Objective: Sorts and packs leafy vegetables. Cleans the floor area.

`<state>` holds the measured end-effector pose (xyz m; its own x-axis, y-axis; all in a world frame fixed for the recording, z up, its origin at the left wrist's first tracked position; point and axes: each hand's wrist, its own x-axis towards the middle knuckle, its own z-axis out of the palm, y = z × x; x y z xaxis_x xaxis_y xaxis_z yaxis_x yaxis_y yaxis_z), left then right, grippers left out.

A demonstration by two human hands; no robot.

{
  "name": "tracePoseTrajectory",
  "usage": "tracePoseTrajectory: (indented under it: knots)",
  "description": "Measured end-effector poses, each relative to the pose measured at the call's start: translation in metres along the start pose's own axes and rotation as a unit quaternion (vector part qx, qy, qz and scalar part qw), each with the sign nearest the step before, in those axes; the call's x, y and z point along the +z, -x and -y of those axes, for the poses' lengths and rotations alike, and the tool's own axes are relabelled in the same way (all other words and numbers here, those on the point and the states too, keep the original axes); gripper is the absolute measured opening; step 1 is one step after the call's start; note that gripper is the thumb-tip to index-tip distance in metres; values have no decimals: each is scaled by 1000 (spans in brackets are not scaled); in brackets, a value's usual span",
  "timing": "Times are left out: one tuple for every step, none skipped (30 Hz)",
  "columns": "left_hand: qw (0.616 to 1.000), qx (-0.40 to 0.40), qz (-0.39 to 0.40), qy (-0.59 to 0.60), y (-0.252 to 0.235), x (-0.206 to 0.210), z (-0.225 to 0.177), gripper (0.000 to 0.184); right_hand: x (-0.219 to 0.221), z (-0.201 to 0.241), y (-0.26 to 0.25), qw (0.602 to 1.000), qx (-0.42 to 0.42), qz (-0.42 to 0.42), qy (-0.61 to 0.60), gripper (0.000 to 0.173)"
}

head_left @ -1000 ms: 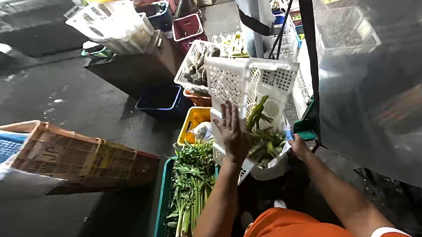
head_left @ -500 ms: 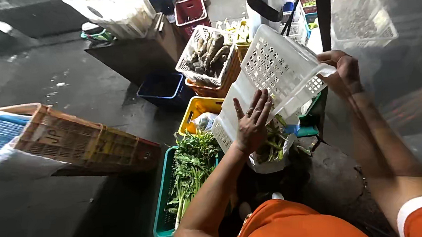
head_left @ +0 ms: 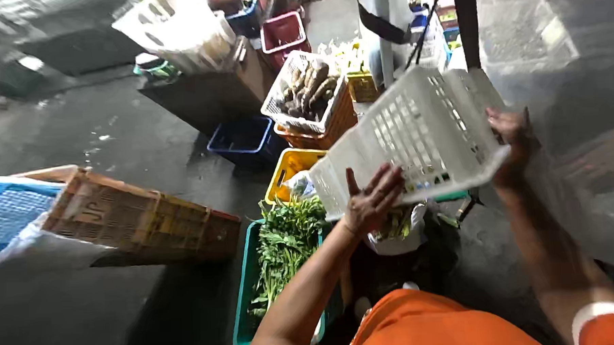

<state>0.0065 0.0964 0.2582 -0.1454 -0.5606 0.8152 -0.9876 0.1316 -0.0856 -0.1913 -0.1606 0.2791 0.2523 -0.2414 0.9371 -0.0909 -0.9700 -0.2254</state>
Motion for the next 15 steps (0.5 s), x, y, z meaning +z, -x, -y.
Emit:
tracePoseTrajectory:
  knots:
    - [1000, -4, 2, 2, 3, 0, -3, 32, 0, 1, 6, 1000, 7, -1, -8, 19]
    - [1000, -5, 2, -8, -1, 1, -1, 34, 1, 0, 4, 1000, 11, -3, -10, 19]
    - [1000, -1, -3, -19, -8, 2, 4, 33, 2, -2, -5, 1000, 9, -11, -6, 20]
    - [1000, 3, -6, -23, -11, 3, 7, 32, 3, -2, -12, 1000, 12, -16, 1, 20]
    - [1000, 3, -11, -18, -9, 4, 6, 31, 3, 0, -12, 1000, 23, -14, 4, 21]
    - [1000, 1, -16, -11, -8, 6, 6, 33, 4, 1, -11, 1000, 30, -8, 4, 21]
    - [1000, -1, -20, -8, -8, 7, 8, 35, 5, 3, -12, 999, 33, -9, 5, 21]
    - [1000, -2, -22, -8, -8, 5, 10, 35, 5, 7, -15, 999, 35, -15, 5, 21]
    - [1000, -3, -22, -10, -8, 0, 9, 36, 2, 13, -19, 999, 31, -22, 8, 20]
    - [1000, -3, -23, -13, -9, -7, 6, 34, -2, 19, -23, 999, 25, -30, 14, 20]
    - [1000, 1, -22, -19, -10, -12, 4, 34, -5, 21, -28, 999, 14, -36, 20, 20]
    - [999, 4, -24, -23, -9, -16, 2, 32, -5, 22, -32, 999, 4, -39, 19, 20]
    - [1000, 2, -24, -20, -7, -21, -1, 32, -5, 25, -32, 999, 1, -34, 15, 20]
    - [1000, -4, -24, -18, -6, -27, -2, 33, -7, 31, -32, 1000, -3, -22, 10, 21]
    - [999, -8, -32, -23, -9, -32, 1, 35, -7, 35, -40, 1000, -19, -19, 13, 21]
